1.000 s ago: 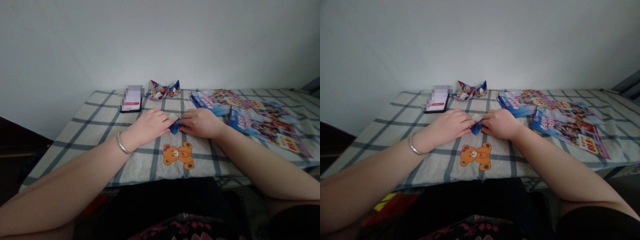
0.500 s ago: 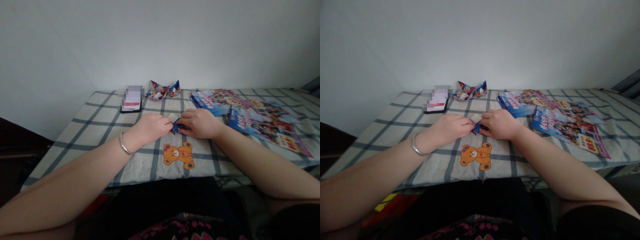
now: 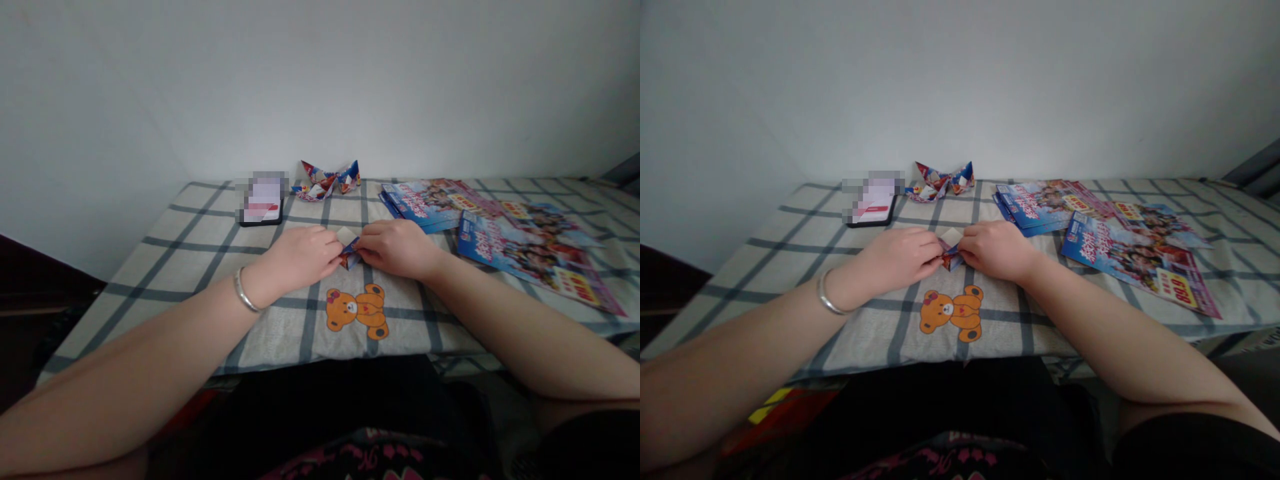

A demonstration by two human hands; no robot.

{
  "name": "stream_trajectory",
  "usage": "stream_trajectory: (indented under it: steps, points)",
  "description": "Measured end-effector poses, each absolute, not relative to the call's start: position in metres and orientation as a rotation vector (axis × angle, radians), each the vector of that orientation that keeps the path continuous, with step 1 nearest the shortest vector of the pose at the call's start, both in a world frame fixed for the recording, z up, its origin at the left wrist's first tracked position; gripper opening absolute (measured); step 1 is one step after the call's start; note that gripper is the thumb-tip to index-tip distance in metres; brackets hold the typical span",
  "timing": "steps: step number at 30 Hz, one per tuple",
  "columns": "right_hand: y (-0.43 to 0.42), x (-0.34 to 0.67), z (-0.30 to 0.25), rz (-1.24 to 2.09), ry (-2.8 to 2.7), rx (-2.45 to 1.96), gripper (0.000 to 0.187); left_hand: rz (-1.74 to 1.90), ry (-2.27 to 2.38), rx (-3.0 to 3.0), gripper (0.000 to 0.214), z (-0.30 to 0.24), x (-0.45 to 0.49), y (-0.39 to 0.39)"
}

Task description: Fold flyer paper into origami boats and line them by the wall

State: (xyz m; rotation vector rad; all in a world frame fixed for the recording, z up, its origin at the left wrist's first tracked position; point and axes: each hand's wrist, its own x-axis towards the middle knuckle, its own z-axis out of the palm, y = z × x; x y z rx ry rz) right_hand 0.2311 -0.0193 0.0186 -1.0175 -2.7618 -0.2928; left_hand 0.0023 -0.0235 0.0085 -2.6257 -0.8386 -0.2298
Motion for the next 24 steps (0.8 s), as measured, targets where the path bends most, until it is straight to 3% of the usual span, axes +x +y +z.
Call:
stream_trajectory:
  steps: [10, 24]
  points:
    - [-0.019, 0.235, 0.021, -0.121, -2.707, -1.048, 0.024, -0.236, -0.923, -2.631, 0.026, 0.014, -0.001, -0.018]
    - [-0.013, 0.234, 0.015, 0.11, -2.487, -1.348, 0.02, -0.677, -1.347, -2.954, 0.02, 0.005, 0.004, -0.015]
